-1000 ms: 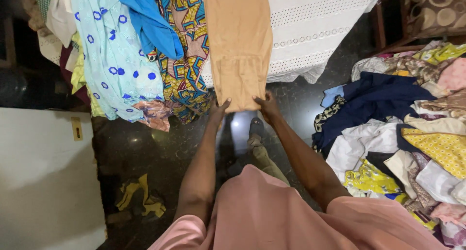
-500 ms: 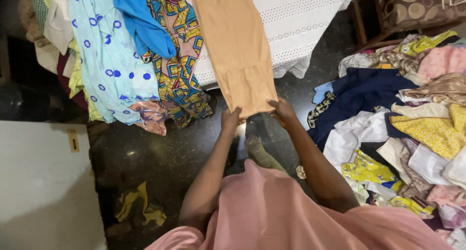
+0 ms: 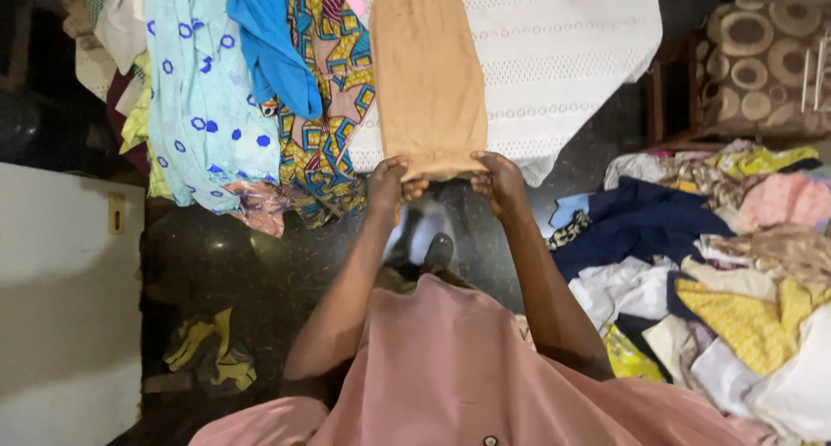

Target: The person picks up and folds items of clothing, including a pair of tan trousers, a white pillowcase with text and a drawing, and a blue patterned shirt, placing each folded item onto a stack on a table.

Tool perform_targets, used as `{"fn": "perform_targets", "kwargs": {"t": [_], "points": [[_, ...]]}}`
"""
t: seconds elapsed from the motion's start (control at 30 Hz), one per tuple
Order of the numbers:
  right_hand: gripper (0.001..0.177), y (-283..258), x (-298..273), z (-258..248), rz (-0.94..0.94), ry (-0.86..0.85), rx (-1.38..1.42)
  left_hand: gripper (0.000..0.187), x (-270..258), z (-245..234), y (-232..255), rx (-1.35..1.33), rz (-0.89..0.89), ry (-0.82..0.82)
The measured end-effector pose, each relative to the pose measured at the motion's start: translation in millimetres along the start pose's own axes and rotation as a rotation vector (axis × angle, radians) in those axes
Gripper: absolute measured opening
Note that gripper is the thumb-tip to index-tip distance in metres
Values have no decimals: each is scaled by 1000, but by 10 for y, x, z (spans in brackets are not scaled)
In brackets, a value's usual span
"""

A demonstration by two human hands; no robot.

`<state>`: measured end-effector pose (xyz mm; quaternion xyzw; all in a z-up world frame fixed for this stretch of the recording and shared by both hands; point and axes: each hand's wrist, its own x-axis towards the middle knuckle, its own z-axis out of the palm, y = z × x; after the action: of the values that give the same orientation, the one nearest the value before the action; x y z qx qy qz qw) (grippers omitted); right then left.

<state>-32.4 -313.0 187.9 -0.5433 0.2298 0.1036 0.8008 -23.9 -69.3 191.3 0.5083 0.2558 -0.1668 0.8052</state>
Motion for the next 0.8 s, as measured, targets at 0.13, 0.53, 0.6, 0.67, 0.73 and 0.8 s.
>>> {"fn": "perform_targets", "kwargs": {"t": [0.13, 0.53, 0.6, 0.67, 0.73, 0.8], "points": [[31, -206, 578, 95, 70, -55, 130, 28, 681, 37, 106, -84, -9, 7], [42, -270, 1957, 627, 46, -87, 207, 29, 2589, 68, 173, -359, -68, 27], [47, -326, 2002, 675, -5, -87, 211, 35, 2728, 113, 151, -435, -136, 7], [57, -302, 1899, 687, -140, -21, 27, 37, 2704, 175, 134, -353, -39, 40], [59, -207, 1714, 657, -275, -30, -306, 49, 2508, 205, 87, -272, 61, 75], [60, -104, 1467, 571, -437, -181, -763, 57, 2171, 169, -2, 478, 514, 154]]}}
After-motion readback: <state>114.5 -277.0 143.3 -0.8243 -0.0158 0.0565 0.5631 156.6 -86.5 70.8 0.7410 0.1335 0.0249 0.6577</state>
